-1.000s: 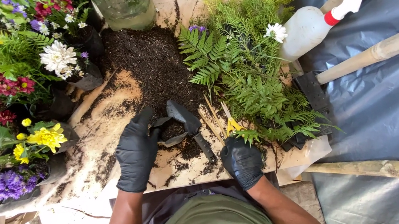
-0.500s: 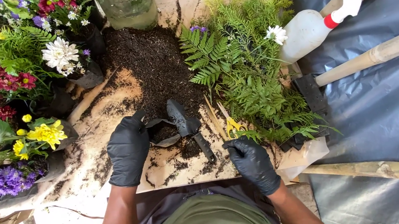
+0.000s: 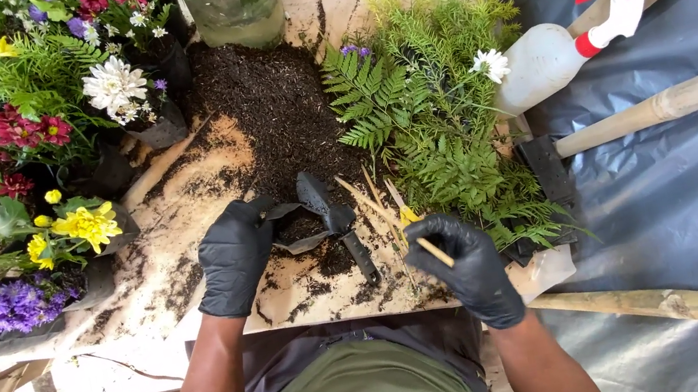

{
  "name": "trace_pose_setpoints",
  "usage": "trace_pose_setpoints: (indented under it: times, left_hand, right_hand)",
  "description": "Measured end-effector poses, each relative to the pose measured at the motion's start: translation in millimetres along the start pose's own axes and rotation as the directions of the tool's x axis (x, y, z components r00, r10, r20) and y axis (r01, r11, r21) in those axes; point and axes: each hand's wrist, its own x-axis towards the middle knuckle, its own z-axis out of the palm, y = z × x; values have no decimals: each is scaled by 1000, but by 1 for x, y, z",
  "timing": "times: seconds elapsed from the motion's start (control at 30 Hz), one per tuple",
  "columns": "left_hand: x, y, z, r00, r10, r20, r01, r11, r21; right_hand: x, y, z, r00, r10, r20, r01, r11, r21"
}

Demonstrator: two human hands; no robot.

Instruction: Using a hand trowel to fill a small plastic pot with soil on a workbench surrounded by various plants.

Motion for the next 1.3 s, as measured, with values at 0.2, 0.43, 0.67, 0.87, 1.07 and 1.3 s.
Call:
trace_pose_setpoints:
  times: [0.2,0.43,0.67,0.87,1.07,1.3]
  left_hand:
    - [0,8,-3,999,40,15,-38,992,-118]
    - [1,13,-8,1000,11,7,-10,987,-161]
    - [1,-4,6,997,-68,-37,66,997,-49]
    - [-27,8,-6,923,385,0,-383,918,-101]
    - [-31,-18,40,835,493,-242,-481,870,114]
    - [-18,-47,37,921,388,3,-381,906,-182]
  right_hand:
    - [16,2,20,923,-262,-281,223,961,-163]
    - [44,22,50,919,-390,-63,339,861,-378]
    - [81,110,74,904,-370,214,415,643,-643]
    - [89,138,74,913,-363,188,386,613,-689]
    - [89,83,59,861,-469,194,461,560,-689]
    - [88,92,51,860,-434,266,475,494,-728]
